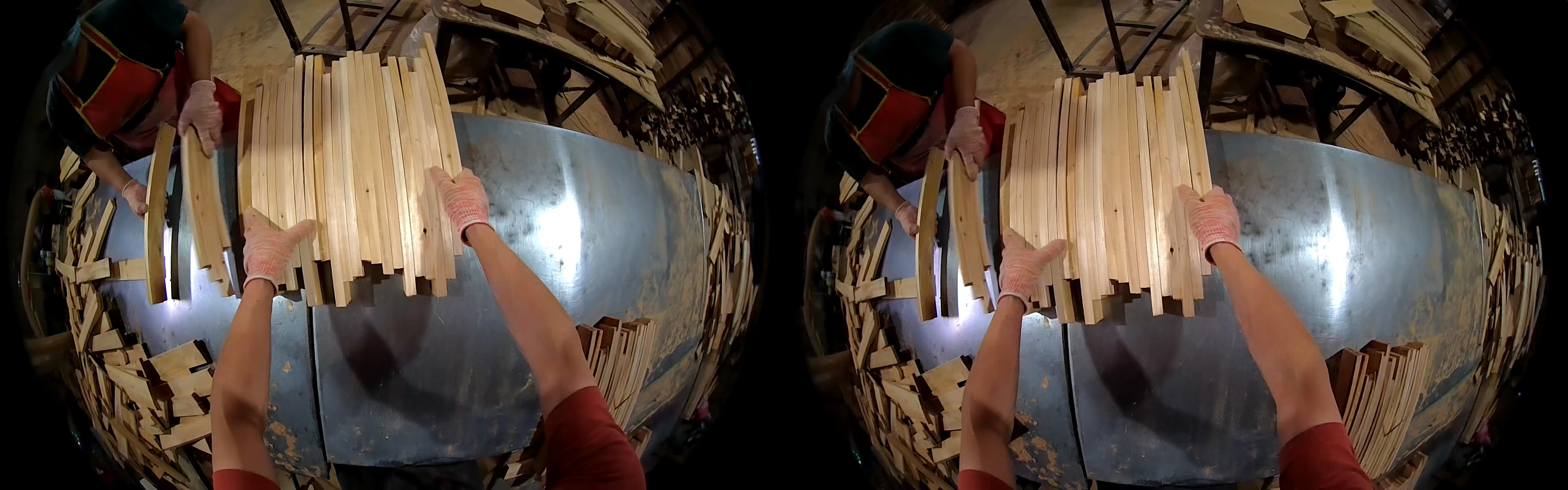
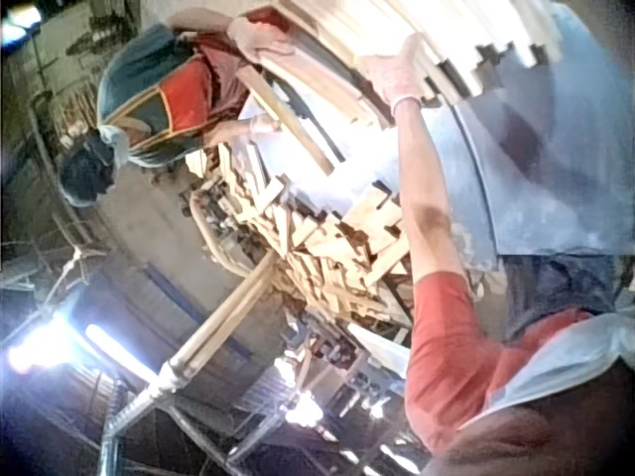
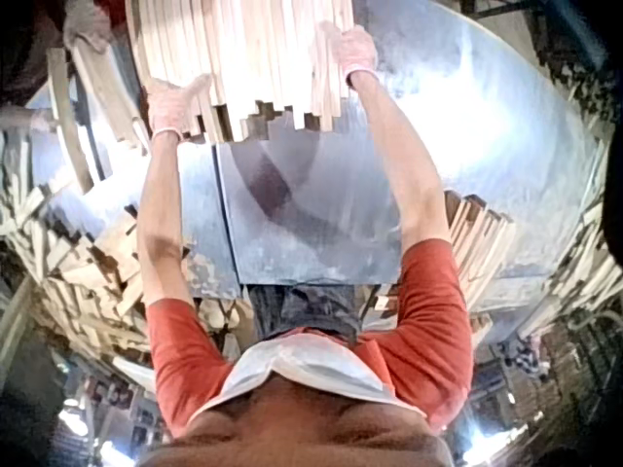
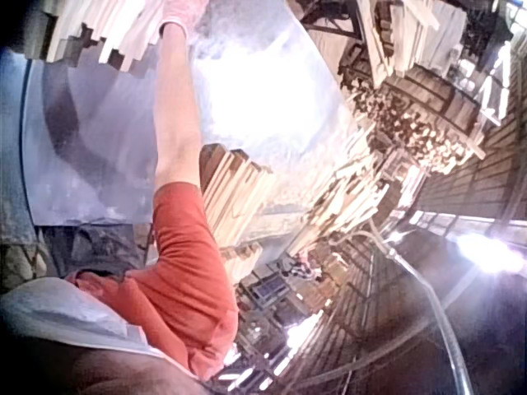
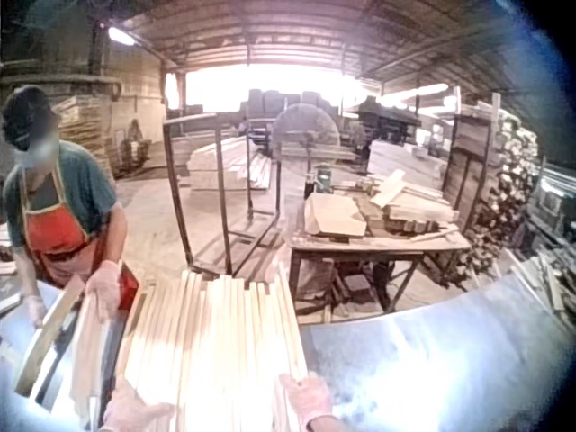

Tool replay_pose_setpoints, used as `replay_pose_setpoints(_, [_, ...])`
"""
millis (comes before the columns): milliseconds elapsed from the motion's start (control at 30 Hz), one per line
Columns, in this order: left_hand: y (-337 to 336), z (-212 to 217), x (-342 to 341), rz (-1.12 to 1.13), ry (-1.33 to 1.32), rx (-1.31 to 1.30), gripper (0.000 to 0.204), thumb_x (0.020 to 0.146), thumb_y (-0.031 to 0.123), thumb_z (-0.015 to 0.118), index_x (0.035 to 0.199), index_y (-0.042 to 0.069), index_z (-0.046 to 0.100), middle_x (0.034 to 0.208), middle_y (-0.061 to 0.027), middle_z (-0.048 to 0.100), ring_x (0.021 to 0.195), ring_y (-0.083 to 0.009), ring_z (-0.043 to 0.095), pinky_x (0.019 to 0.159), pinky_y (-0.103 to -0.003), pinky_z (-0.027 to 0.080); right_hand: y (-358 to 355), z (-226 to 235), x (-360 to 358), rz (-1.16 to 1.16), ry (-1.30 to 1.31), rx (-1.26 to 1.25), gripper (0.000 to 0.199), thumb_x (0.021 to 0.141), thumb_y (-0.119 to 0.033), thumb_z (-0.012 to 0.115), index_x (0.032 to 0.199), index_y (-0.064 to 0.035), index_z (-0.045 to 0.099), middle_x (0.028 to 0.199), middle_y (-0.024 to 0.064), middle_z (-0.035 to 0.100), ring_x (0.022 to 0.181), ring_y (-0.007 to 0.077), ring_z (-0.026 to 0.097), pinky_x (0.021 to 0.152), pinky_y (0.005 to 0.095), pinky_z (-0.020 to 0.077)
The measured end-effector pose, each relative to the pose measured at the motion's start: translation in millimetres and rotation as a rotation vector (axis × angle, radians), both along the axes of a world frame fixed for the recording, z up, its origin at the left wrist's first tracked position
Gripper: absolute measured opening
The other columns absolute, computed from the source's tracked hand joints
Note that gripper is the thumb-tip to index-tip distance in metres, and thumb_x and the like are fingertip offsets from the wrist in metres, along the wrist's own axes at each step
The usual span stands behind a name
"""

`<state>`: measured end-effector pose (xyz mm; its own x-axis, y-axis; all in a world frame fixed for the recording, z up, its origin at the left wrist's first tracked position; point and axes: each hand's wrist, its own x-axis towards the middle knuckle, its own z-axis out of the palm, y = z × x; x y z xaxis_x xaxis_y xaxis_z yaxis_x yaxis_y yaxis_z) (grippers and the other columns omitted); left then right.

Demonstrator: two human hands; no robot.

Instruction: The person repeatedly picks up stacks of wooden slats from a metal table and places them onto a conveyor belt. They also gather loose pieces from the floor and add them to the conveyor. The task involves repetitive lifting and placing of wood bundles.

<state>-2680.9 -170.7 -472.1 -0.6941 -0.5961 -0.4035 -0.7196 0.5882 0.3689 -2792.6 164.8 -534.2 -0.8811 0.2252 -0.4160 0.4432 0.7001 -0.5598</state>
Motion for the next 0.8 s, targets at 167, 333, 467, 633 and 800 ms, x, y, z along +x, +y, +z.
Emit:
replay_pose_setpoints(167, [-0.8, -9.6, 13.4, -0.085, 0.075, -0.04, 0.138, 0.069, 0.056, 0.098, 0.168, -0.005, 0.022, 0.159, -0.0326, 0.048, 0.141, -0.0443, 0.058, 0.115, -0.048, 0.052, 9.7, 0.9, 10.8, 0.026, 0.028, 0.006, 0.081, 0.096, -0.067, 0.066, 0.129, 0.0072, 0.067, 0.132, 0.0297, 0.071, 0.126, 0.0435, 0.067, 0.107, 0.0485, 0.0528])
replay_pose_setpoints(333, [28.3, 7.1, 72.0, -0.115, 0.061, -0.052, 0.141, 0.068, 0.055, 0.099, 0.168, -0.006, 0.02, 0.149, -0.0345, 0.053, 0.137, -0.0476, 0.058, 0.115, -0.051, 0.051, 37.2, 3.1, 69.9, 0.061, 0.09, -0.013, 0.073, 0.095, -0.061, 0.068, 0.118, 0.0085, 0.07, 0.119, 0.0316, 0.074, 0.116, 0.0476, 0.07, 0.101, 0.0515, 0.0548])
replay_pose_setpoints(467, [42.0, 1.7, 149.6, -0.142, 0.015, -0.003, 0.144, 0.067, 0.051, 0.102, 0.168, -0.007, 0.017, 0.152, -0.0341, 0.05, 0.143, -0.0463, 0.053, 0.12, -0.048, 0.047, 65.7, 4.6, 156.8, 0.039, 0.088, -0.015, 0.067, 0.094, -0.056, 0.07, 0.116, 0.0063, 0.072, 0.114, 0.0306, 0.075, 0.111, 0.0491, 0.071, 0.098, 0.0536, 0.0552])
replay_pose_setpoints(633, [71.2, 6.6, 285.3, -0.235, 0.024, -0.033, 0.146, 0.066, 0.05, 0.103, 0.169, -0.006, 0.016, 0.158, -0.0321, 0.046, 0.148, -0.0467, 0.046, 0.124, -0.049, 0.042, 99.7, 29.5, 304.6, -0.034, 0.035, -0.097, 0.063, 0.093, -0.054, 0.07, 0.124, 0.0006, 0.072, 0.119, 0.0282, 0.075, 0.115, 0.0473, 0.07, 0.1, 0.0536, 0.0541])
replay_pose_setpoints(800, [92.8, 34.7, 421.3, -0.179, -0.064, 0.168, 0.144, 0.065, 0.049, 0.103, 0.171, 0.0, 0.018, 0.164, -0.0307, 0.041, 0.152, -0.0461, 0.043, 0.124, -0.05, 0.041, 132.1, 16.1, 475.8, -0.216, -0.011, -0.012, 0.058, 0.098, -0.051, 0.068, 0.129, -0.0023, 0.072, 0.116, 0.023, 0.077, 0.11, 0.0418, 0.072, 0.099, 0.0468, 0.0547])
